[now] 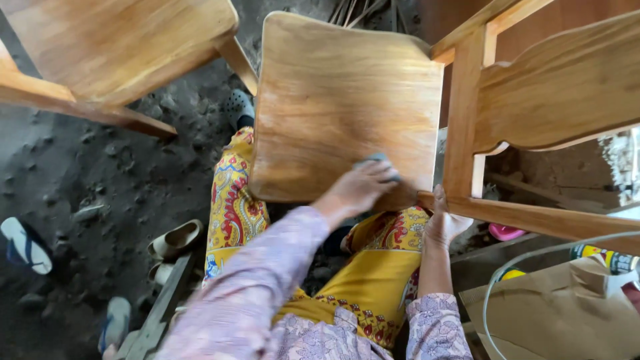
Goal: The person sits on the ground and sands the seat of a wooden chair using a sanding block. They hold the chair steady with one hand while moving the sanding block across the surface with the other hand.
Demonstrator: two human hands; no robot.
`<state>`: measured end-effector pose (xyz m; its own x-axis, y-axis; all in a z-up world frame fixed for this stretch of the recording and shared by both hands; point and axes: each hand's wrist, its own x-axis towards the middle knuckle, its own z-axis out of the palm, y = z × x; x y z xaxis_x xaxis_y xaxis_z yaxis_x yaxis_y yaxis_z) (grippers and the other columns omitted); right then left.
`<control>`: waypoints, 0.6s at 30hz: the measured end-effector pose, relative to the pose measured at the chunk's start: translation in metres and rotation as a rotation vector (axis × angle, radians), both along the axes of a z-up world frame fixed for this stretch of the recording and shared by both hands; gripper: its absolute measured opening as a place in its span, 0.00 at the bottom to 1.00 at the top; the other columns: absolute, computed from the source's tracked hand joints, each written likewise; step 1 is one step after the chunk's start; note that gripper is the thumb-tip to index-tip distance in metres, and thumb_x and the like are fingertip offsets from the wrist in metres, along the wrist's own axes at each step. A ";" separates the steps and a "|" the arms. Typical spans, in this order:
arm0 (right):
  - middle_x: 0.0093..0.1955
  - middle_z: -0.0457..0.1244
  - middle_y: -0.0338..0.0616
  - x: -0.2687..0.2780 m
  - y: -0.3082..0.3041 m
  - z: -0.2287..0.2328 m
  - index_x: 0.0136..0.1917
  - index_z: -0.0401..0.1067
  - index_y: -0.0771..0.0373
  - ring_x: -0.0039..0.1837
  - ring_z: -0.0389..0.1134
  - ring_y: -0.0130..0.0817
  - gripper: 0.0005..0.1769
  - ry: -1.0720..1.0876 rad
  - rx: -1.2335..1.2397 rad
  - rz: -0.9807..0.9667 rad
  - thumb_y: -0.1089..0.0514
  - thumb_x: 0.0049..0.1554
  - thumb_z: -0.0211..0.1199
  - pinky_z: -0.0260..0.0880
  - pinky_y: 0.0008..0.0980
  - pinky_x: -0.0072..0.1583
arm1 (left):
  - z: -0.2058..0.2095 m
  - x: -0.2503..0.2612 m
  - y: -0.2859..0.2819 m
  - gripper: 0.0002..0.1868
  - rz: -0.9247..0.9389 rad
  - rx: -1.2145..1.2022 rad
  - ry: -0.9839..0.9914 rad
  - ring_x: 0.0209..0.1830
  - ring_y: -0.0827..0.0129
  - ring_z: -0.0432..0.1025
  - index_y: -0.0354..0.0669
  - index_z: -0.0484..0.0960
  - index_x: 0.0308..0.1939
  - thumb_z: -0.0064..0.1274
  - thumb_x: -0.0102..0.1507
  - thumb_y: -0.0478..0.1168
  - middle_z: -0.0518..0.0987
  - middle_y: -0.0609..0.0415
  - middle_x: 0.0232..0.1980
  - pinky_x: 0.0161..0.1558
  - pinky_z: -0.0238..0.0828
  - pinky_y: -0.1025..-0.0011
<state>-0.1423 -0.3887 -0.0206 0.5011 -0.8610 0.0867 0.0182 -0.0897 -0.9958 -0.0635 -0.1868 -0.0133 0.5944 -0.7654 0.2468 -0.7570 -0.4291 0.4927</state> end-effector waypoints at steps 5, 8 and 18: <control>0.52 0.68 0.45 0.001 -0.001 -0.007 0.59 0.73 0.59 0.51 0.72 0.36 0.26 -0.008 0.044 0.018 0.67 0.50 0.80 0.78 0.45 0.45 | 0.019 -0.025 0.157 0.14 0.097 0.086 -0.254 0.72 0.60 0.66 0.61 0.82 0.55 0.42 0.72 0.48 0.77 0.58 0.68 0.72 0.58 0.59; 0.53 0.68 0.45 -0.003 0.001 -0.007 0.59 0.73 0.59 0.54 0.69 0.33 0.28 -0.012 -0.001 0.013 0.69 0.49 0.80 0.75 0.41 0.52 | 0.019 -0.040 0.202 0.16 0.072 0.181 -0.231 0.72 0.60 0.67 0.60 0.81 0.58 0.41 0.71 0.47 0.76 0.57 0.69 0.70 0.61 0.57; 0.55 0.67 0.41 0.002 0.005 0.003 0.62 0.70 0.59 0.58 0.69 0.31 0.28 -0.011 -0.005 0.005 0.69 0.51 0.78 0.73 0.40 0.56 | -0.021 -0.023 -0.013 0.18 0.013 0.000 -0.093 0.72 0.54 0.67 0.55 0.83 0.57 0.42 0.67 0.39 0.76 0.53 0.69 0.74 0.59 0.55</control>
<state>-0.1403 -0.3837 -0.0173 0.5041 -0.8583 0.0965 0.0299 -0.0943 -0.9951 -0.0868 -0.2003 -0.0347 0.5792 -0.7576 0.3011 -0.7936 -0.4395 0.4207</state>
